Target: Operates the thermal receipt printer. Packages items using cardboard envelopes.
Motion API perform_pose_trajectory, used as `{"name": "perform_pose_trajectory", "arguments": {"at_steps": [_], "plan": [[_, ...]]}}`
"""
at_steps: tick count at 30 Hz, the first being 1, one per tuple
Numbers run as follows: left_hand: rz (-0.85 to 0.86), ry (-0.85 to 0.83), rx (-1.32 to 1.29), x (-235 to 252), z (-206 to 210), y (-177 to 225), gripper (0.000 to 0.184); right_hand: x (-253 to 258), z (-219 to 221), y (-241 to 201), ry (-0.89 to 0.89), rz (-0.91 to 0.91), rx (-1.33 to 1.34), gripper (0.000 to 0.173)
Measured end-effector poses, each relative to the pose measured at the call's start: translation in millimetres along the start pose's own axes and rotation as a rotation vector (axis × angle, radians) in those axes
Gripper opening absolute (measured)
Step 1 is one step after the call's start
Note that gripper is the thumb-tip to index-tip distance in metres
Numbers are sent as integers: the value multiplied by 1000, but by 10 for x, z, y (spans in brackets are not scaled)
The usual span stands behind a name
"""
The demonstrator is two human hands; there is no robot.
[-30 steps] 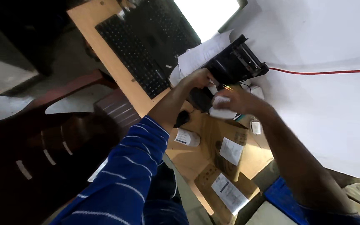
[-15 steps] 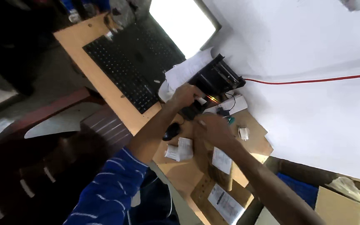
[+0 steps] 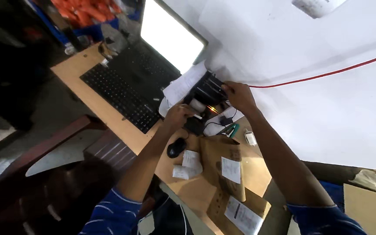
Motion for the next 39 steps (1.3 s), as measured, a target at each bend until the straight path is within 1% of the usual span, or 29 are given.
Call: {"name": "perform_pose_trajectory", "arguments": {"at_steps": [4, 7, 11, 14, 17, 21, 23, 25, 26, 28, 30, 32, 34, 36, 39], "plan": [[-18, 5, -12, -97, -14, -9, 21, -118, 55, -67, 56, -25, 70, 33], [24, -1, 3, -135, 3, 13, 25, -231, 190, -126, 64, -26, 91, 28], [77, 32, 30, -179, 10, 40, 25, -350, 330, -269, 63, -3, 53, 28], [118, 86, 47, -229, -1, 68, 24, -405, 540, -331, -26, 10, 46, 29], [132, 137, 84, -263, 0, 68, 25, -440, 821, -381, -85, 23, -13, 24], [100, 128, 143, -277, 38, 66, 25, -477, 1166, -423, -149, 14, -83, 16], [110, 132, 151, -274, 52, 55, 22, -465, 1220, -422, -184, 15, -104, 18], [111, 155, 137, -286, 33, 46, 21, -424, 1177, -406, -268, 26, -110, 25], [79, 161, 127, -310, 14, 32, 24, -398, 1124, -397, -298, 36, -107, 30], [-67, 162, 82, -417, -72, 2, 41, -299, 1036, -375, -322, 33, -99, 33], [-275, 144, 22, -641, -167, -32, 51, -152, 1007, -338, -323, 7, -102, 31], [-419, 155, -33, -993, -203, -179, 50, 25, 1045, -280, -364, 1, -118, 34], [-481, 209, -81, -1508, -217, -340, 45, 170, 1034, -233, -417, 14, -162, 43], [-520, 316, -87, -2129, -215, -496, 43, 278, 1026, -226, -445, 29, -206, 48], [-660, 411, -96, -2907, -152, -612, 38, 349, 1091, -306, -443, 85, -219, 44]]}}
Point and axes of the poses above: each hand's wrist, its own x-axis towards the middle knuckle, its own z-axis out of the palm, y = z × x, the point moved 8 cm from there along x, towards the middle knuckle, and after that the axes turned 9 degrees about -z, right-handed, at the moved point
